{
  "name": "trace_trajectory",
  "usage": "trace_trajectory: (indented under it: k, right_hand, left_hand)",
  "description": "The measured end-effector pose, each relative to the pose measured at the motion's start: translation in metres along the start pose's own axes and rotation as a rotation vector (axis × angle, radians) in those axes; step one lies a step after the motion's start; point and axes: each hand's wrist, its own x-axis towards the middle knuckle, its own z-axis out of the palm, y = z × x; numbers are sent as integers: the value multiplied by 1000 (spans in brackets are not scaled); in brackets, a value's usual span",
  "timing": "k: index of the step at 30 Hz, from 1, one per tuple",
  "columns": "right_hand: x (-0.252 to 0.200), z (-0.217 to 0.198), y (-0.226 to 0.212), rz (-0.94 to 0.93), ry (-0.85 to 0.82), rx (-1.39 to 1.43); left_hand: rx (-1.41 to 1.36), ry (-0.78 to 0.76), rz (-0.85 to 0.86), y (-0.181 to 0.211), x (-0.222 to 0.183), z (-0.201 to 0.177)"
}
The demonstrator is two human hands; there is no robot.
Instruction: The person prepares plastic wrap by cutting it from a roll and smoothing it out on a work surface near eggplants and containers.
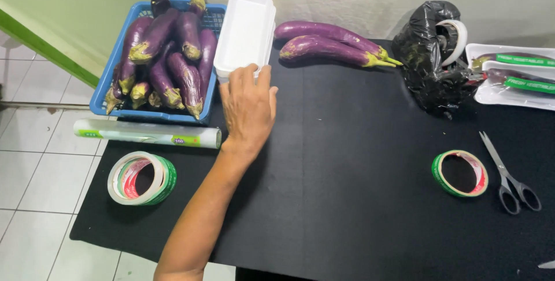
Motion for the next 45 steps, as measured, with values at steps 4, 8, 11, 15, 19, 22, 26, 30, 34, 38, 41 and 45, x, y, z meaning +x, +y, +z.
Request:
trace_trajectory:
  k: [4,8,11,15,19,22,26,30,34,38,41,45]
  right_hand:
    - [84,-34,-2,-143,-48,38]
    - [171,-24,17,-25,104,-41]
    - [192,-7,25,-8,320,-145]
    - [190,-5,23,-27,451,-125]
    - [189,-6,25,-29,457,-117]
    - [189,-6,28,-74,477,-128]
    - [188,-7,27,-85,471,-103]
    - [187,-9,28,-135,475,-89]
    - [186,-8,29,-123,466,-87]
    - [185,-5,33,-97,458,-73]
    - [183,-18,26,-25,382,20]
    - [194,-65,-6,-38,326,127]
  left_hand:
    - [-62,-70,33,42,-32,-3]
    - [-122,-150,216,47,-72,0]
    - [-72,-142,188,36,-80,2]
    - [192,-247,-53,-1,-85,-27]
    - [482,-378,36,-37,-97,-63]
    - [692,-495,127,-54,-108,-56]
    - [760,-425,172,-61,-108,-52]
    - [872,-202,200,-51,-99,-80]
    - [793,1,187,-55,-104,-112]
    - [684,193,86,-41,-93,-160]
    - [269,256,95,-23,-79,-192]
    - [-573,122,135,11,-35,-209]
